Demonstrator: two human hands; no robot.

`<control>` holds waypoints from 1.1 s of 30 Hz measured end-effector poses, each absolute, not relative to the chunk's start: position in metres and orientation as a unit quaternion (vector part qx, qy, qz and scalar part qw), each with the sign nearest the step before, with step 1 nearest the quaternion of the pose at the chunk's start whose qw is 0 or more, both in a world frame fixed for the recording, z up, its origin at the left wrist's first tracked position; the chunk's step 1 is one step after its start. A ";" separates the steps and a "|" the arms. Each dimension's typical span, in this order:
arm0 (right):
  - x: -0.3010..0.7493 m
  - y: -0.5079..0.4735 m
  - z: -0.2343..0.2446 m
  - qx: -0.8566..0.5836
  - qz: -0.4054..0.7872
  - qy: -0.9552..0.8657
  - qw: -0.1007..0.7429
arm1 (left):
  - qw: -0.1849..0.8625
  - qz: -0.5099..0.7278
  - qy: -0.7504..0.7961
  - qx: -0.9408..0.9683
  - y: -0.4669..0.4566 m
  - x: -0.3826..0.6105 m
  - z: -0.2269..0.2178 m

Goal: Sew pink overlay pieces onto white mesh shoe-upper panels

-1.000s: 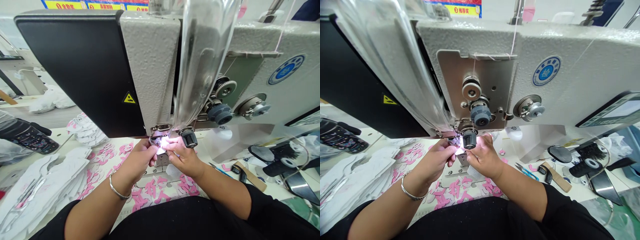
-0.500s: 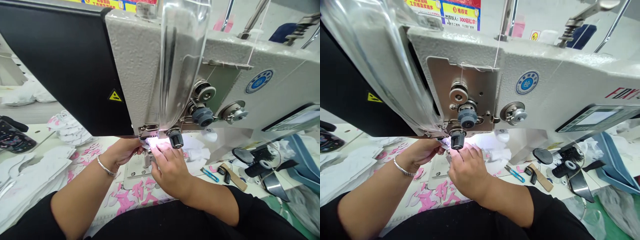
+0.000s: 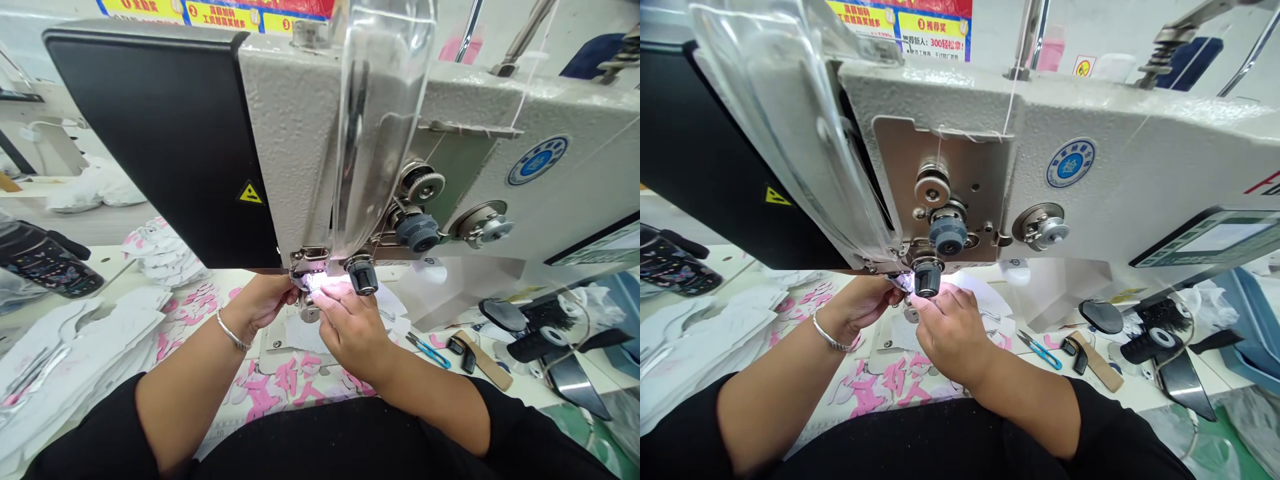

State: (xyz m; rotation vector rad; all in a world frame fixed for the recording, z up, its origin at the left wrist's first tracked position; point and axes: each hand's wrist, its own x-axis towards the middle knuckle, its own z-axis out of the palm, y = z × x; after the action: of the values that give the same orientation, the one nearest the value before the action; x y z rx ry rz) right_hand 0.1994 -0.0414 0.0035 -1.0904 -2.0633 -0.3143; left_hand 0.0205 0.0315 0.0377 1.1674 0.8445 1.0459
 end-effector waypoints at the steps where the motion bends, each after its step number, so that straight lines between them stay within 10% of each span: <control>1: 0.200 -0.041 0.004 -0.427 -0.122 -0.809 0.384 | 0.629 0.458 0.372 0.506 0.031 0.020 0.037; 14: 0.202 -0.041 0.010 -0.439 -0.099 -0.815 0.364 | 0.498 0.408 0.539 0.543 -0.028 0.003 0.015; 33: 0.224 -0.058 0.024 -0.399 -0.096 -0.835 0.365 | 0.614 0.463 0.433 0.471 -0.011 0.021 0.045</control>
State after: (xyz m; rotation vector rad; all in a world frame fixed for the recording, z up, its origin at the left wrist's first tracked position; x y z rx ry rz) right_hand 0.2242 -0.0579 0.0242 -1.0265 -2.1480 -0.2465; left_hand 0.0210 -0.0115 0.0447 1.0849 0.9984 1.0678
